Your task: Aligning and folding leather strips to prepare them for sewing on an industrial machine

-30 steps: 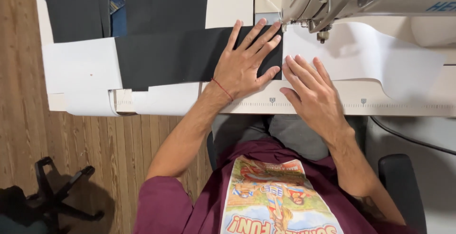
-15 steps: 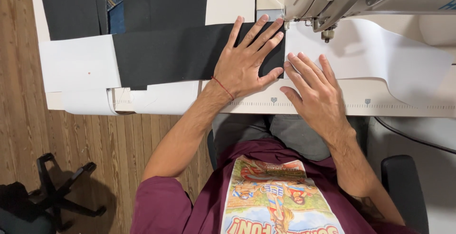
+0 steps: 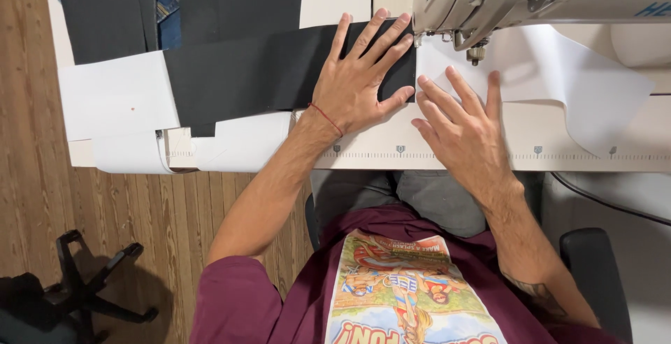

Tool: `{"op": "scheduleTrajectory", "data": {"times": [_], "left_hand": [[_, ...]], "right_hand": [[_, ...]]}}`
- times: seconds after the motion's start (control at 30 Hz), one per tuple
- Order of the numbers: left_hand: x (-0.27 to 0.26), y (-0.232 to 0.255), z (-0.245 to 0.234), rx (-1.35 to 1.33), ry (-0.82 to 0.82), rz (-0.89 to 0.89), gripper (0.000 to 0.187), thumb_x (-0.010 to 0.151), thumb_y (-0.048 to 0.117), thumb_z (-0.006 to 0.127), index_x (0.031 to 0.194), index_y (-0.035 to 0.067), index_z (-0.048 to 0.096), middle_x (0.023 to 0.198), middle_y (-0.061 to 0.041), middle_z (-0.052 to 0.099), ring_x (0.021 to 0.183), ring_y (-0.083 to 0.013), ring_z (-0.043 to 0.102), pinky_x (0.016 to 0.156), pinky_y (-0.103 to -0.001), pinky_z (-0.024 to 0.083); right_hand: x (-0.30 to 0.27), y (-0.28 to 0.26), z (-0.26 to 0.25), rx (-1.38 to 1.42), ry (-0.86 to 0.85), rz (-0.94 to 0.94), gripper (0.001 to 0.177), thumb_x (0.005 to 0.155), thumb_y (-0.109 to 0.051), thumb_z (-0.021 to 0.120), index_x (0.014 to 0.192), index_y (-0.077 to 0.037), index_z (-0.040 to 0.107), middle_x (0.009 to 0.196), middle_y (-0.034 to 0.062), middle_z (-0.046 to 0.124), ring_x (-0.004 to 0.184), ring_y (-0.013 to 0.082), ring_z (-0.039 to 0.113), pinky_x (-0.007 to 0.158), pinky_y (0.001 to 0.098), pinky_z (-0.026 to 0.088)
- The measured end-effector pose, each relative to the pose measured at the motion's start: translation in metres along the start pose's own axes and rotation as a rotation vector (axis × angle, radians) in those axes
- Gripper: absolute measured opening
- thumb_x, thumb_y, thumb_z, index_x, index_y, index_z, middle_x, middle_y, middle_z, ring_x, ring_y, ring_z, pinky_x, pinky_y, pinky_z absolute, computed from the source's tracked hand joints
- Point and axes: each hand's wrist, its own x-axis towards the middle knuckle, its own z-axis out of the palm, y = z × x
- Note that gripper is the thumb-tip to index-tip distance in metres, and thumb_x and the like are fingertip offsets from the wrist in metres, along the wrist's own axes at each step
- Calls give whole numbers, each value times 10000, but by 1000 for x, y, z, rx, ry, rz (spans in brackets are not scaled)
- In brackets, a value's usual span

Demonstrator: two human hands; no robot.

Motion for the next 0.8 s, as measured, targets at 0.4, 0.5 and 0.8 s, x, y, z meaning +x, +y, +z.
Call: {"op": "scheduleTrajectory", "data": {"times": [0.4,0.5,0.8], "left_hand": [[18,-19,-1,-24,12,33,752,1232,673,556,1749,130,613,1917,-31,306,1789,-342,227,1446,-735,107],[24,-21,-3,37,27,75,743,1241,631,602,1750,90,612,1917,-79,320,1784,-330,236,1443,-727,117],[34,-36,1,-70,-55,186,770,1252,578,573,1757,-3,546,1880,-135,431,1769,-320,212,1437,-682,71]], "right_hand": [[7,13,13,47,-9,16,478,1215,-284,914,1654,-125,813,1741,59,772,1668,413,653,1360,814,239],[8,16,19,-35,6,12,471,1231,-351,918,1649,-147,840,1767,22,777,1677,399,671,1402,774,199],[15,17,17,-20,37,-53,373,1201,-261,900,1532,-97,849,1708,44,786,1645,292,681,1457,674,278]]}}
